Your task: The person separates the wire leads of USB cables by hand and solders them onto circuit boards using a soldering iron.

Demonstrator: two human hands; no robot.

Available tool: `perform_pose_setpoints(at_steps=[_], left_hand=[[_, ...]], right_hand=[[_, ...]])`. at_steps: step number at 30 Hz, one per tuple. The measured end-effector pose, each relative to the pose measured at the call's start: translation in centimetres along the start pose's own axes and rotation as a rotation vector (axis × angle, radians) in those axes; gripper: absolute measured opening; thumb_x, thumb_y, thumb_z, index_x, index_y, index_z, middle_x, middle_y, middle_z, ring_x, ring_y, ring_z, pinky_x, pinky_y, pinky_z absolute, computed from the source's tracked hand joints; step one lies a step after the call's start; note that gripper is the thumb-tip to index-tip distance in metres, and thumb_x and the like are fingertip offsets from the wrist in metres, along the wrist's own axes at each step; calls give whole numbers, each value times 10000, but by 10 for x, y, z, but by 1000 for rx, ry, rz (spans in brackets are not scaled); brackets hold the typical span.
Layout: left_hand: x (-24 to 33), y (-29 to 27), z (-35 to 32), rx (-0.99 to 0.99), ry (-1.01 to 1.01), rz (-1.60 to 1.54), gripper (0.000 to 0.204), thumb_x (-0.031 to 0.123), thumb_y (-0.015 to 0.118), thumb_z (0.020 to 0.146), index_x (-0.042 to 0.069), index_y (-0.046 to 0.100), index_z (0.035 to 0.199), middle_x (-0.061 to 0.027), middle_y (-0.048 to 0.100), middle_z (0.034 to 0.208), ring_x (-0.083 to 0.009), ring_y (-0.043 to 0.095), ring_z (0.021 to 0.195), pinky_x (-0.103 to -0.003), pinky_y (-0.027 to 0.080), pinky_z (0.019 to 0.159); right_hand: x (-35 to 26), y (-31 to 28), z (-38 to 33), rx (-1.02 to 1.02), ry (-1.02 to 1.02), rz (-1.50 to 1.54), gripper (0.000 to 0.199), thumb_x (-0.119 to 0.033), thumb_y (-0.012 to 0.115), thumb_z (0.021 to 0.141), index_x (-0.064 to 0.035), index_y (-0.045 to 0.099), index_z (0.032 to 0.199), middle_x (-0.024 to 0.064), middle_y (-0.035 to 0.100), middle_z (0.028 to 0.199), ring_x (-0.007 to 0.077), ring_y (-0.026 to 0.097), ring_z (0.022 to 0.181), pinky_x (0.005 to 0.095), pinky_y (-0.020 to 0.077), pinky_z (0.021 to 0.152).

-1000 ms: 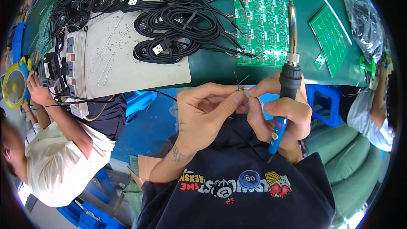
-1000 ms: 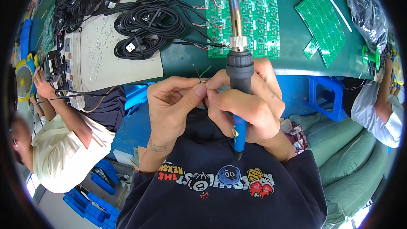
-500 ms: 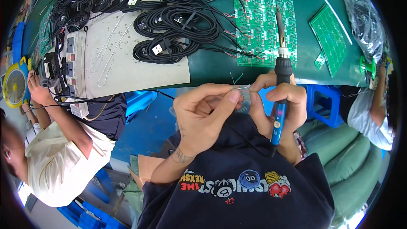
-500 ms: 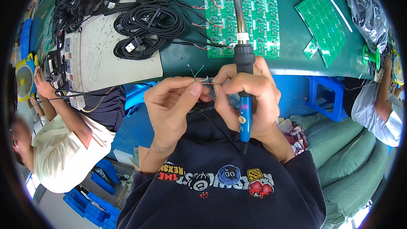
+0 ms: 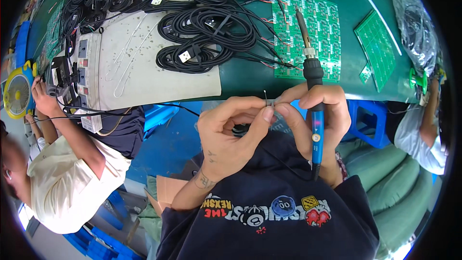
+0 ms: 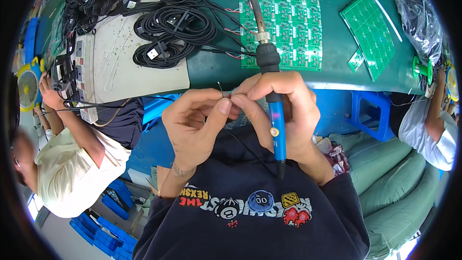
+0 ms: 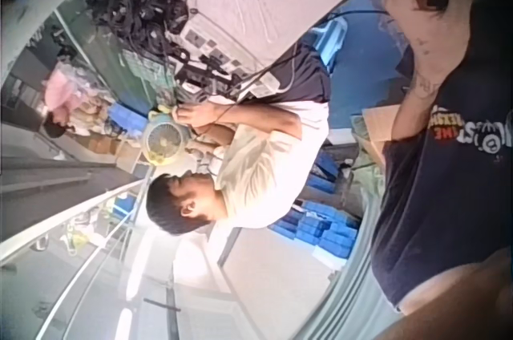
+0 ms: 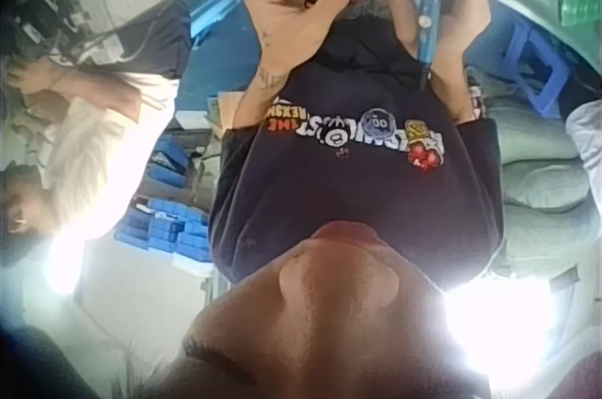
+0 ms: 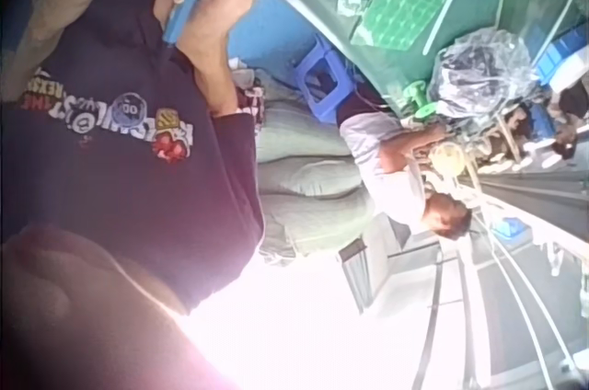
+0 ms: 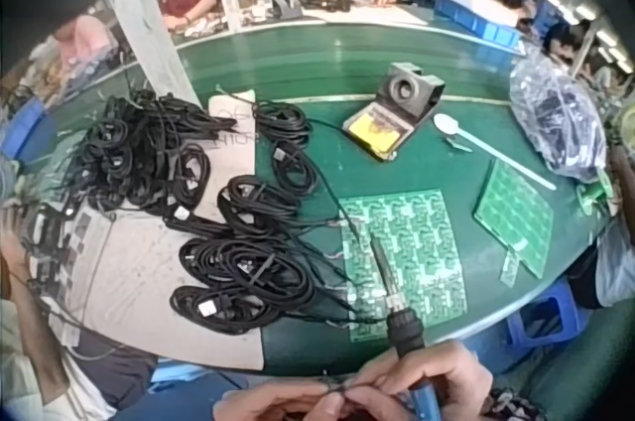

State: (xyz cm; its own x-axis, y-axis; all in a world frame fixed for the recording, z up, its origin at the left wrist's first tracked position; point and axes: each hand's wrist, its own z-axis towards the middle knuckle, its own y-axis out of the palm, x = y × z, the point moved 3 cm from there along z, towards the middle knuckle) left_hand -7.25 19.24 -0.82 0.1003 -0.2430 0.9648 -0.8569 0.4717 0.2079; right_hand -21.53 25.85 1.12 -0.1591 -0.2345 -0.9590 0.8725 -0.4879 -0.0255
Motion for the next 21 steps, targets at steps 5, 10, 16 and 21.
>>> perform_pose_setpoints(at_steps=[5,10,16,21], left_hand=[[6,-3,0,35,35,23,125,-75,759,827,-41,726,943,-85,749,770,-115,680,622,-187,568,638],[6,-9,0,57,99,92,115,-72,756,818,-38,727,923,-87,749,774,-124,675,608,-192,548,608],[8,-14,2,-14,242,247,109,-61,755,803,-38,722,904,-72,732,744,-125,641,572,-205,512,574],[16,-34,1,-15,262,230,119,-76,736,819,-47,705,930,-93,726,783,-142,652,611,-213,525,604]], right_hand=[[4,10,-3,47,-4,87,368,184,699,830,-34,491,1042,156,704,854,186,668,659,277,555,603],[9,16,-8,104,-11,102,383,179,699,828,-46,473,1040,160,702,852,192,668,678,281,552,613],[9,14,-11,105,-52,17,390,180,677,829,-64,464,1046,171,701,858,208,663,691,295,538,627],[5,32,-7,36,-49,-14,365,156,668,834,-72,485,1052,176,697,866,222,658,703,298,518,635]])
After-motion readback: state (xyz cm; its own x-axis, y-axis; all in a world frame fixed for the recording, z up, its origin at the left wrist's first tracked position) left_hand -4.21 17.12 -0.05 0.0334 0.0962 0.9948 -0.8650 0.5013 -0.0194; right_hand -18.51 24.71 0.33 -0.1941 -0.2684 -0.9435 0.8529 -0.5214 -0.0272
